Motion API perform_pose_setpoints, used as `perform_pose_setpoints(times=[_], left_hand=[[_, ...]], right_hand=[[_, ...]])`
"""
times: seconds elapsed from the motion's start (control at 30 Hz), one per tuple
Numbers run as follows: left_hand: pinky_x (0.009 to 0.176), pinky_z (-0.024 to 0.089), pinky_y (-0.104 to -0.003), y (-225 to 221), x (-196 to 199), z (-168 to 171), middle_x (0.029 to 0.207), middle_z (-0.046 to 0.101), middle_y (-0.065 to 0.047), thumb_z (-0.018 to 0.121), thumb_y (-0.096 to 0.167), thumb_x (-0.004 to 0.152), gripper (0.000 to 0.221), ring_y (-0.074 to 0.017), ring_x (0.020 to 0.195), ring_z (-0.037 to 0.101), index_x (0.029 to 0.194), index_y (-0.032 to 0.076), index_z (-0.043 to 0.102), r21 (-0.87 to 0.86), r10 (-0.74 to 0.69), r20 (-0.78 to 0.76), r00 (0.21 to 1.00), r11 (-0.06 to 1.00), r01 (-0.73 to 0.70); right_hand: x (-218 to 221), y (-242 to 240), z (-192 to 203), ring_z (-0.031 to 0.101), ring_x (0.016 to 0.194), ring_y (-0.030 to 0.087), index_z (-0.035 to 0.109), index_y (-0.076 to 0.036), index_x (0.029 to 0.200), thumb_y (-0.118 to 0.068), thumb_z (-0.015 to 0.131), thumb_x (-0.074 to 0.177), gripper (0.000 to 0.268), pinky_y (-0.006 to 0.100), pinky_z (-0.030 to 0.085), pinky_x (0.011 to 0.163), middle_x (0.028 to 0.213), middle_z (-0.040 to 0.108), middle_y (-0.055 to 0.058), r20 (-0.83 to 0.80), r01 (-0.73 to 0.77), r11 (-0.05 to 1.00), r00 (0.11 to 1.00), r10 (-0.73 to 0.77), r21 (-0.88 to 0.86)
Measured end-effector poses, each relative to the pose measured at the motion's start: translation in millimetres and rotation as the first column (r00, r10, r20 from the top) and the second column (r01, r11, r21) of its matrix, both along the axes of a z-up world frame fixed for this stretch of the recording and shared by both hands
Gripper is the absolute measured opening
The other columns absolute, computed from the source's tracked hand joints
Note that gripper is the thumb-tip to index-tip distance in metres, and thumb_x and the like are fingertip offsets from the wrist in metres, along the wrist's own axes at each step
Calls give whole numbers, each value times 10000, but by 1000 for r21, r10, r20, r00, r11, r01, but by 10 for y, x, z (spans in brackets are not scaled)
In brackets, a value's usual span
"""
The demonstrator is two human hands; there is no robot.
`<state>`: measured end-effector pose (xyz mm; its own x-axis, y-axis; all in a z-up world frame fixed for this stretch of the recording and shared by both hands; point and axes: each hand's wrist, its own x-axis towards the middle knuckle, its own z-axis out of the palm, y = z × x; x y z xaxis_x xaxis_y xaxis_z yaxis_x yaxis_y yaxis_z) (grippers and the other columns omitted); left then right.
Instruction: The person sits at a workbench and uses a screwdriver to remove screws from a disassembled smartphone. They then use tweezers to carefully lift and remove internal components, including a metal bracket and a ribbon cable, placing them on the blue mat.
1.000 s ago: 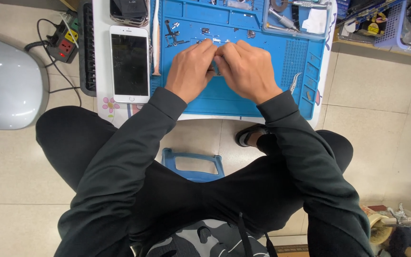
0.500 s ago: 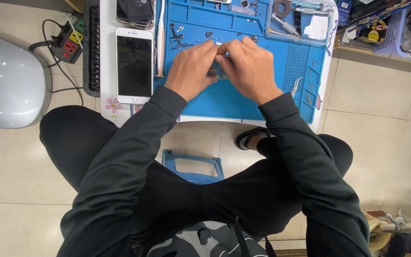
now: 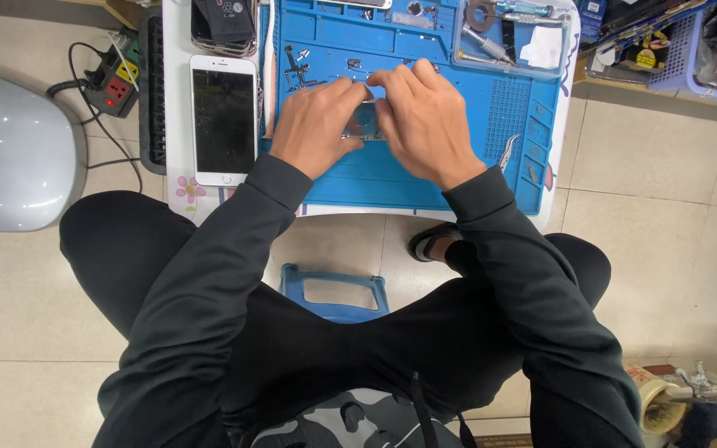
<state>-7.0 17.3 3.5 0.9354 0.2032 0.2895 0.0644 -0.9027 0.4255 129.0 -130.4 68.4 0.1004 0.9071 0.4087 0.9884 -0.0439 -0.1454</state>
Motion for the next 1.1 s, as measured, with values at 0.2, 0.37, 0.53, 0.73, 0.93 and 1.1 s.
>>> perform_pose_setpoints(times=[0.2,0.37,0.53,0.73,0.93,1.1], left_hand=[[552,481,-485,-10,-31,10,903,619,-49,1011,175,714,542,-325,724,635,1041,119,583,-75,-16,-20,1000,997,14],[540,492,-487,-56,-8,42,994,651,-83,941,96,765,478,-346,748,671,1104,111,604,-121,-27,-33,999,992,23],[520,463,-507,-71,-15,-17,999,615,-105,922,108,793,449,-382,714,601,1100,90,596,-97,-17,-38,999,995,14],[512,463,-499,-56,-7,7,989,622,-73,892,55,786,417,-365,722,633,1084,110,605,-142,-10,-7,1000,990,9],[526,495,-484,-72,-14,13,1007,629,-79,928,106,796,431,-335,759,676,1056,99,584,-142,-15,8,1000,990,16],[523,486,-483,-78,-11,24,968,634,-71,930,66,774,462,-336,767,684,1056,118,568,-166,-6,7,1000,986,7]], right_hand=[[14,-8,-117,421,723,209,656,-98,1142,-128,636,1134,37,361,338,553,754,559,22,-35,8,998,999,-6,67],[-4,-19,-35,452,830,236,608,-83,1234,-51,560,1036,206,366,324,463,909,573,36,-32,21,998,999,-23,-63],[17,-40,-181,453,769,205,653,-106,1147,-190,673,1130,88,351,350,501,846,657,7,64,26,999,998,-28,41],[-10,-9,-82,442,809,251,618,-64,1244,-87,588,1088,160,389,367,546,899,573,54,4,1,999,1000,-1,-33],[-19,-35,-144,473,765,219,669,-79,1199,-202,622,1142,143,366,373,545,799,577,30,-37,47,998,998,-46,33],[-39,-36,-71,437,827,273,604,-35,1239,-21,544,1077,173,392,385,597,927,587,82,-5,31,999,999,-32,-28]])
